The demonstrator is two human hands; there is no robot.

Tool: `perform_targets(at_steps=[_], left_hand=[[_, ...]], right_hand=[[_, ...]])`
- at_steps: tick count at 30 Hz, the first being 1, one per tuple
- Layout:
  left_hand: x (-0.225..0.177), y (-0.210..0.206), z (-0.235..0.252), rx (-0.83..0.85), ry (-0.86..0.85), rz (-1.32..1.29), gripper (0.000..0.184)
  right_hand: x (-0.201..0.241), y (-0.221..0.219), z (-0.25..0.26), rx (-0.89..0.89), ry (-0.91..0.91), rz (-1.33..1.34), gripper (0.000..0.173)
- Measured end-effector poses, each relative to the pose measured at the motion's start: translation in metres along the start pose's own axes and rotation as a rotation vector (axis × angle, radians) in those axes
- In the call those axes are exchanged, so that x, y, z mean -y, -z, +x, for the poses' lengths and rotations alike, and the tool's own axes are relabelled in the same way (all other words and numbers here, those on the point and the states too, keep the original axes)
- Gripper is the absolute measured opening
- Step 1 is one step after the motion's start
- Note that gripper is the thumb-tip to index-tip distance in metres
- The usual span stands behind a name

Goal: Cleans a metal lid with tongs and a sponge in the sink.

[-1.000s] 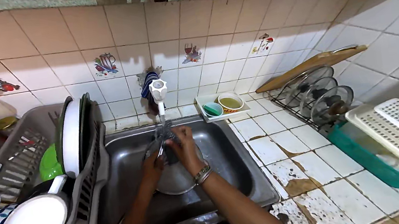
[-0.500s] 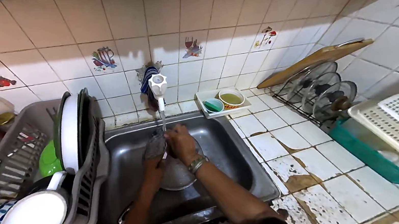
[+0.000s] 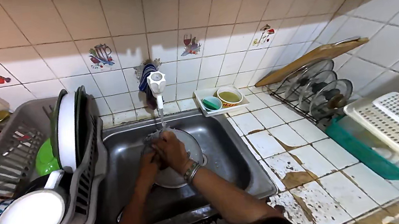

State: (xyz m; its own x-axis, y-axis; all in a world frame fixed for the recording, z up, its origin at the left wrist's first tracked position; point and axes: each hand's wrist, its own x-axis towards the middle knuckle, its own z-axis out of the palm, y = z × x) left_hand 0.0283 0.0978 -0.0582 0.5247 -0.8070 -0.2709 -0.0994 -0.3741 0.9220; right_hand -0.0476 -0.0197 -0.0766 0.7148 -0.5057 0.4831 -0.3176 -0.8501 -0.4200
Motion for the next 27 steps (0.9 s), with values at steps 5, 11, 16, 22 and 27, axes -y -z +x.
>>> perform_targets(at_steps=[5,11,16,22,27], left_hand=[[-0.001,-0.002,-0.005,0.03,-0.009,0.06,0.033],[-0.001,0.004,-0.008,0.084,-0.005,0.058,0.03],[-0.016,0.024,-0.012,0.063,-0.064,-0.193,0.029],[-0.04,0.023,-0.023,0.043,-0.154,-0.528,0.029],[-0.045,0.017,-0.031,0.034,-0.202,-0.588,0.031]], right_hand=[[-0.012,0.005,0.011,0.006,-0.123,-0.048,0.028],[-0.022,0.018,0.012,0.091,-0.255,0.038,0.032],[-0.085,0.025,0.01,-0.181,-0.765,0.653,0.036],[-0.062,0.011,-0.026,-0.039,-1.229,1.221,0.045],[-0.023,0.015,-0.028,0.162,-1.333,1.491,0.037]])
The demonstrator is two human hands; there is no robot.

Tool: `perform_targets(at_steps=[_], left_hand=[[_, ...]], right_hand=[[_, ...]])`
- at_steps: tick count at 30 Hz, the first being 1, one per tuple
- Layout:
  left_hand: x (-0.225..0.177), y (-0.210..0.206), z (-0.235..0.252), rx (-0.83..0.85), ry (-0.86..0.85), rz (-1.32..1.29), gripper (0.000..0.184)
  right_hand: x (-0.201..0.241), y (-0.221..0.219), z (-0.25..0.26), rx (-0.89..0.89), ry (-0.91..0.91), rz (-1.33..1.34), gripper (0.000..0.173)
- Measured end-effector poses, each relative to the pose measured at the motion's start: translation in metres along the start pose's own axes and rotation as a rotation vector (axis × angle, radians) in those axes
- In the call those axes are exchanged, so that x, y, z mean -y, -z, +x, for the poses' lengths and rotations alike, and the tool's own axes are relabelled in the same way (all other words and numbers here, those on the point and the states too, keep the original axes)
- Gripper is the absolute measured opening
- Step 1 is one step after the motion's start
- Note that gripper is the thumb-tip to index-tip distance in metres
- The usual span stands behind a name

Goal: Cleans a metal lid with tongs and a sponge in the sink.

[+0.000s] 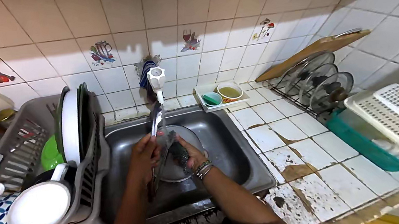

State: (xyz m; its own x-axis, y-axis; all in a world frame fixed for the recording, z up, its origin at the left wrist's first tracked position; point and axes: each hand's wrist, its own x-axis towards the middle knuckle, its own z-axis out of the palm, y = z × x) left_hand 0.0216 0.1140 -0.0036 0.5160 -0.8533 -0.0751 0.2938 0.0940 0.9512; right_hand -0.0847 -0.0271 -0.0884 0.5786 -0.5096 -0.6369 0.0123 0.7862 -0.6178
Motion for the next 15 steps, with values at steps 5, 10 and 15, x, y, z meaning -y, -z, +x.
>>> perform_targets(at_steps=[5,10,15], left_hand=[[0.015,-0.002,-0.009,0.118,-0.006,-0.198,0.035],[0.034,0.01,-0.005,0.089,-0.191,-0.035,0.042],[0.07,0.035,0.014,-0.028,0.087,0.353,0.05]], right_hand=[[-0.009,-0.019,0.007,0.017,0.086,-0.15,0.015],[-0.012,-0.027,0.003,-0.091,0.179,-0.054,0.012],[-0.013,-0.016,0.011,-0.129,0.331,-0.348,0.029]])
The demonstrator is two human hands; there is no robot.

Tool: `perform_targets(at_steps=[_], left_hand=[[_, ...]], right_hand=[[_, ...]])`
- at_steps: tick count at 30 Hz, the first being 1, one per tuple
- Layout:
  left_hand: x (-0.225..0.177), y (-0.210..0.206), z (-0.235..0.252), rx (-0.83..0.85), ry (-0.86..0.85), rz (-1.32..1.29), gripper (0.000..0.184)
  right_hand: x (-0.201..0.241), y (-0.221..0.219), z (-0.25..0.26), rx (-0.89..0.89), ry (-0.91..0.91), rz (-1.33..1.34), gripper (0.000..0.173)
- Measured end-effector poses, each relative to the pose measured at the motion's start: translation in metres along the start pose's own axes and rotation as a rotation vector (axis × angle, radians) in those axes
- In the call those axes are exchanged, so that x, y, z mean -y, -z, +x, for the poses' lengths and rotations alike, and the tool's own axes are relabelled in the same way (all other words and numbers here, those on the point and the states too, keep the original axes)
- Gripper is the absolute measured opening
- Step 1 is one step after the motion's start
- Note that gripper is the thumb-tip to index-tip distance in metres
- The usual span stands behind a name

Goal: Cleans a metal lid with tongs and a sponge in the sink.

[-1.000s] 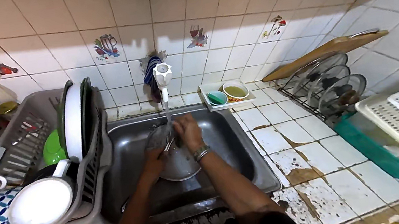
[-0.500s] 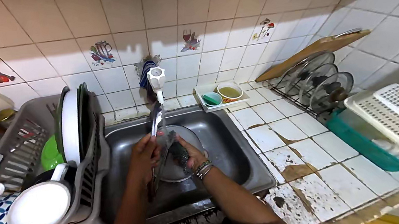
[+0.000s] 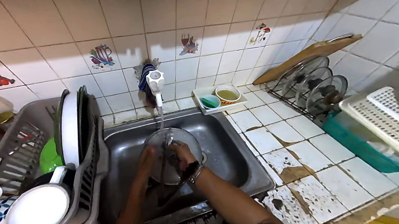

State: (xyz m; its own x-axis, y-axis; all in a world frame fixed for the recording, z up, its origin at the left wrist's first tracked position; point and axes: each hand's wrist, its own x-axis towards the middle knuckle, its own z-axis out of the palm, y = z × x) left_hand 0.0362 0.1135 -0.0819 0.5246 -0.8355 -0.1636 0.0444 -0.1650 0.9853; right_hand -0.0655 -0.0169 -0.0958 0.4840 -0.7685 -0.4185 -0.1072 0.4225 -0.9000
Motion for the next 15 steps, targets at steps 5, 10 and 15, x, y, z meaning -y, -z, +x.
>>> perform_targets(at_steps=[5,10,15], left_hand=[[0.007,-0.019,-0.002,0.22,0.169,0.063,0.05],[0.004,-0.017,0.005,0.141,0.246,0.006,0.04],[-0.002,-0.017,0.004,0.161,0.356,-0.277,0.035]], right_hand=[[-0.005,-0.004,0.003,-0.013,0.019,-0.065,0.025],[0.007,0.017,0.014,-0.038,0.226,-0.322,0.052],[0.014,0.031,0.016,-0.104,0.557,-0.593,0.041]])
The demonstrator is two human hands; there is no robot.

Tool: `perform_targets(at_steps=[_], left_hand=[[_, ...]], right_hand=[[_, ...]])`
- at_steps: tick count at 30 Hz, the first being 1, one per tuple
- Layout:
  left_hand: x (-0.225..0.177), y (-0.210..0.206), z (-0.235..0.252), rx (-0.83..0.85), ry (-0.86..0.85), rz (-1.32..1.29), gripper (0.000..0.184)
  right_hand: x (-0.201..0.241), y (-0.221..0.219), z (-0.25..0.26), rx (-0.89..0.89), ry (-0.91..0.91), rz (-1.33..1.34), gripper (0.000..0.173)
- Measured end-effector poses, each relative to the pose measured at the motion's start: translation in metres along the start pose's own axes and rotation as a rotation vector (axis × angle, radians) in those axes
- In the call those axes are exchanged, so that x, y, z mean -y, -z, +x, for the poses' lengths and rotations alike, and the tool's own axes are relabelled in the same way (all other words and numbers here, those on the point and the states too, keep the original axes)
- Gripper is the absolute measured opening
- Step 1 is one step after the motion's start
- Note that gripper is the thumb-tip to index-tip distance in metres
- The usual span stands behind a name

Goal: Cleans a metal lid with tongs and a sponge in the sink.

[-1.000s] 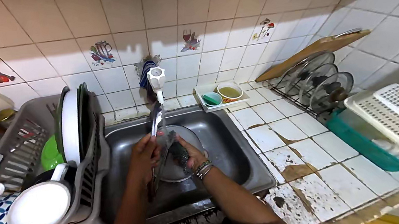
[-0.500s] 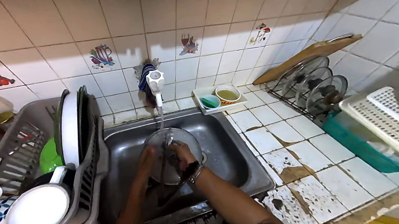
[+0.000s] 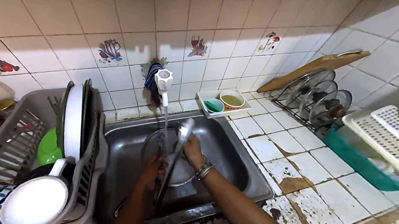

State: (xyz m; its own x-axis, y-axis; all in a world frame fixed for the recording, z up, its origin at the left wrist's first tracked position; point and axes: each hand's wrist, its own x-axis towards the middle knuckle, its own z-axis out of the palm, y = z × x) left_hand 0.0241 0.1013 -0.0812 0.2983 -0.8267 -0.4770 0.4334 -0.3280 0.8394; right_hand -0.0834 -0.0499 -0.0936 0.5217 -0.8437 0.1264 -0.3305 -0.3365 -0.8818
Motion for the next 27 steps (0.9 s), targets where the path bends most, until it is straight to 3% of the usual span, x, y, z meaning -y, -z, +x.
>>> perform_targets(at_steps=[2,5,9,12,16,21,24,27], left_hand=[[0.004,0.002,0.008,0.13,0.021,-0.235,0.016],[0.006,0.003,0.009,0.257,0.06,-0.464,0.022],[0.009,0.003,0.002,0.313,0.095,-0.555,0.022],[0.015,0.01,0.006,0.329,0.092,-0.612,0.029],[0.018,0.01,0.004,0.326,0.094,-0.586,0.021],[0.014,0.01,0.012,0.36,0.07,-0.637,0.024],[0.014,0.006,0.01,0.404,0.104,-0.62,0.021],[0.012,0.004,0.01,0.329,0.109,-0.666,0.036]], right_hand=[[0.011,0.002,-0.012,0.159,0.182,-0.247,0.037],[0.02,-0.003,-0.022,0.27,0.401,-0.527,0.034],[0.015,-0.001,0.002,0.303,0.369,-0.678,0.037],[0.02,-0.009,-0.017,0.362,0.427,-0.653,0.036],[0.021,0.001,0.002,0.455,0.364,-0.757,0.037],[0.028,-0.004,-0.004,0.405,0.454,-0.667,0.032],[0.029,0.006,0.014,0.411,0.328,-0.773,0.031],[0.033,-0.005,-0.001,0.38,0.339,-0.685,0.028]])
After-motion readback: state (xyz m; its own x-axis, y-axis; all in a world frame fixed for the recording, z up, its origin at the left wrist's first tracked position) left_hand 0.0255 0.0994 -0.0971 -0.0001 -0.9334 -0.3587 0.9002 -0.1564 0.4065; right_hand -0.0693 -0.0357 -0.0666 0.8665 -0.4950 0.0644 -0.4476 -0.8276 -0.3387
